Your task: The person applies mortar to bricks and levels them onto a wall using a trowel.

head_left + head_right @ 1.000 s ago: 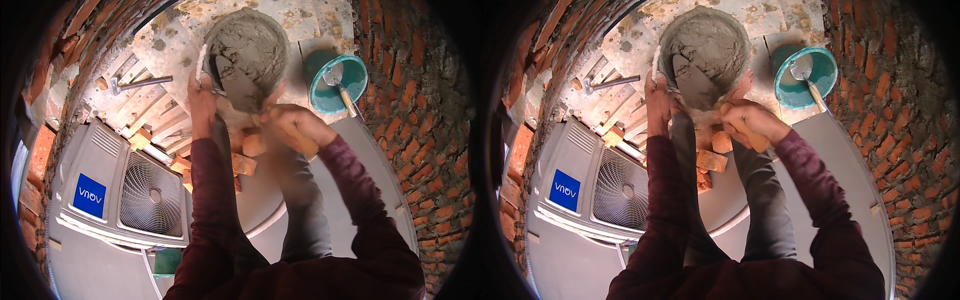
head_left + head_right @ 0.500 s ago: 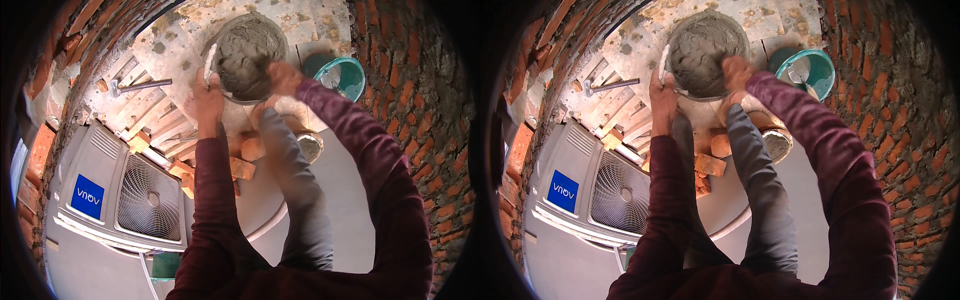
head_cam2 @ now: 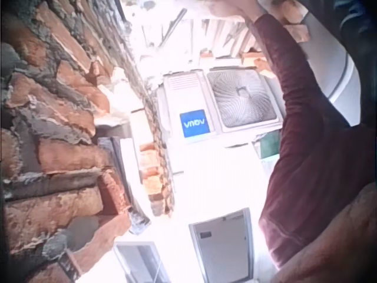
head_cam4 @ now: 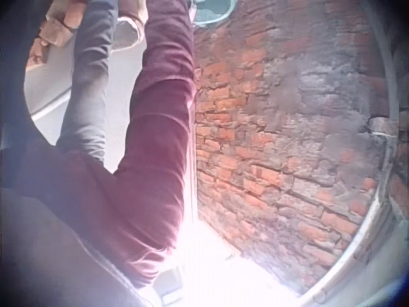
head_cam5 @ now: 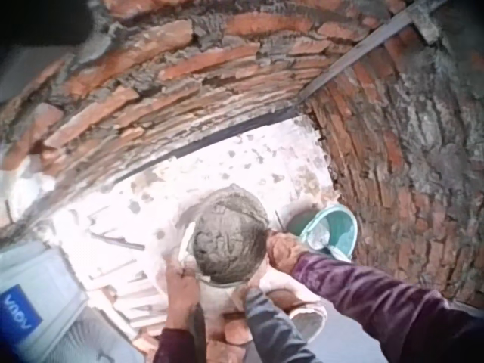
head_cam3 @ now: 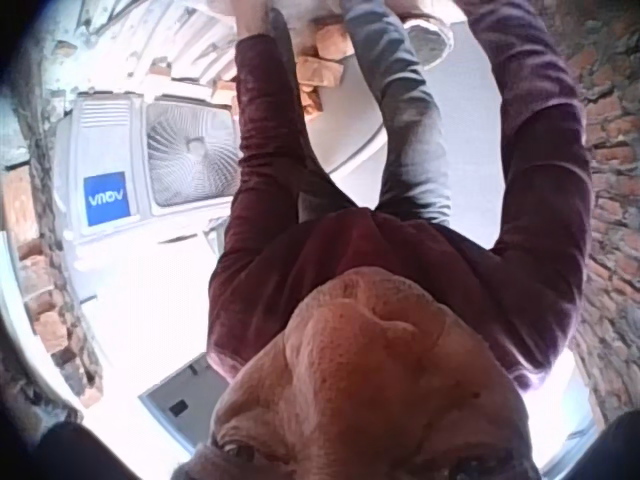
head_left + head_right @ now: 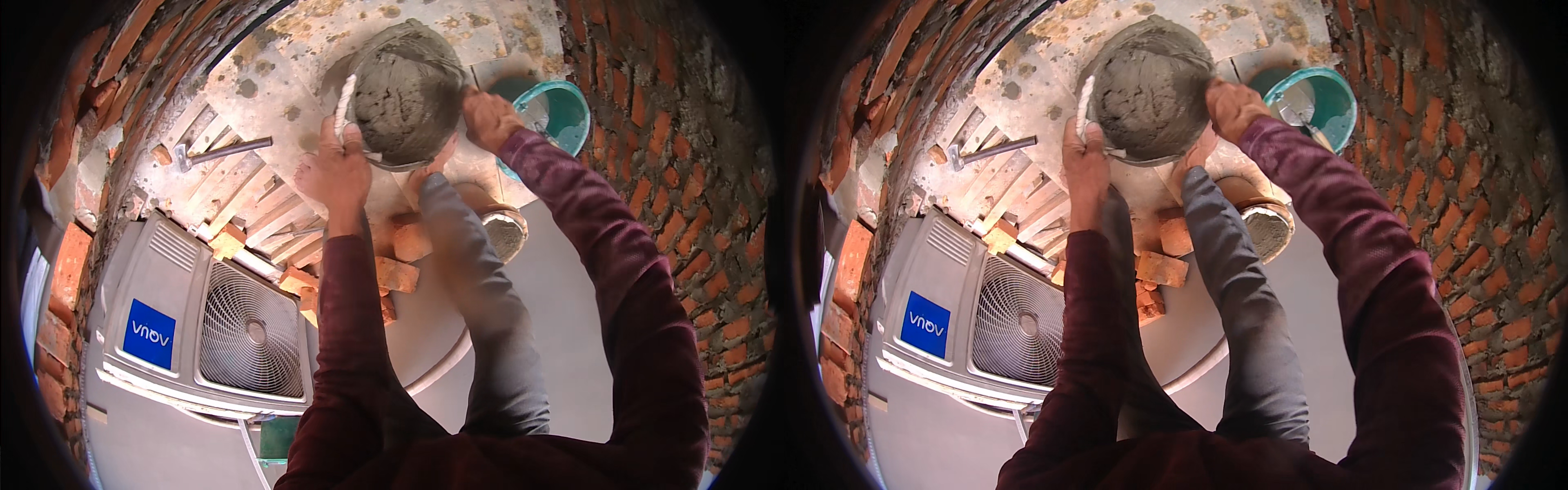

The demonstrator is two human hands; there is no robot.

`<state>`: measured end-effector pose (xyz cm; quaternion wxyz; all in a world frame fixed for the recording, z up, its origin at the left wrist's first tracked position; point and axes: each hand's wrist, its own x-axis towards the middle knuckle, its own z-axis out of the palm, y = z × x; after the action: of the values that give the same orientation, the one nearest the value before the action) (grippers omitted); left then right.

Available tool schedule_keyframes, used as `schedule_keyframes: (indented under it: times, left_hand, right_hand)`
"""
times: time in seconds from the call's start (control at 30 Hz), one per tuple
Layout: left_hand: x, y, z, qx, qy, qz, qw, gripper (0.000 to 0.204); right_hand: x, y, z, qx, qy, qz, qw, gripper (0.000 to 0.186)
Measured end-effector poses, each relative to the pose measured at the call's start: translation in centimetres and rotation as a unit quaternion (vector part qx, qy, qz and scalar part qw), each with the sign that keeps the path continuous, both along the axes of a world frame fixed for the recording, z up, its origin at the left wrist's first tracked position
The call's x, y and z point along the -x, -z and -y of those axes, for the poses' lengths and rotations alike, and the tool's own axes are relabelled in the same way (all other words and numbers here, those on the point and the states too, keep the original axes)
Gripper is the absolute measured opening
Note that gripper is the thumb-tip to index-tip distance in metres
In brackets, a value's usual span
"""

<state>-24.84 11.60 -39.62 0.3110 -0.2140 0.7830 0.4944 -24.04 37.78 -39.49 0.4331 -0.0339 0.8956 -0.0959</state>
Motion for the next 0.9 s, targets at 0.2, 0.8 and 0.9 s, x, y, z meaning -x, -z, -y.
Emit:
schedule_keyframes:
  times: [0.2,0.8,0.9]
  left_hand:
    - [-1.3,2.0,3.4,-0.039,-0.044,-0.032,0.998,0.017]
    - [3.9,5.2,5.7,-0.037,0.034,-0.064,0.997,0.022]
    - [9.8,5.2,6.3,0.018,0.162,-0.076,0.984,0.031]
  right_hand:
    - [-3.1,3.9,3.8,0.121,0.168,0.173,0.963,0.024]
    - [-4.2,-2.9,8.1,0.614,0.685,0.362,0.15,0.027]
    - [-2.7,-4.6,8.2,0.417,0.686,0.248,0.543,0.026]
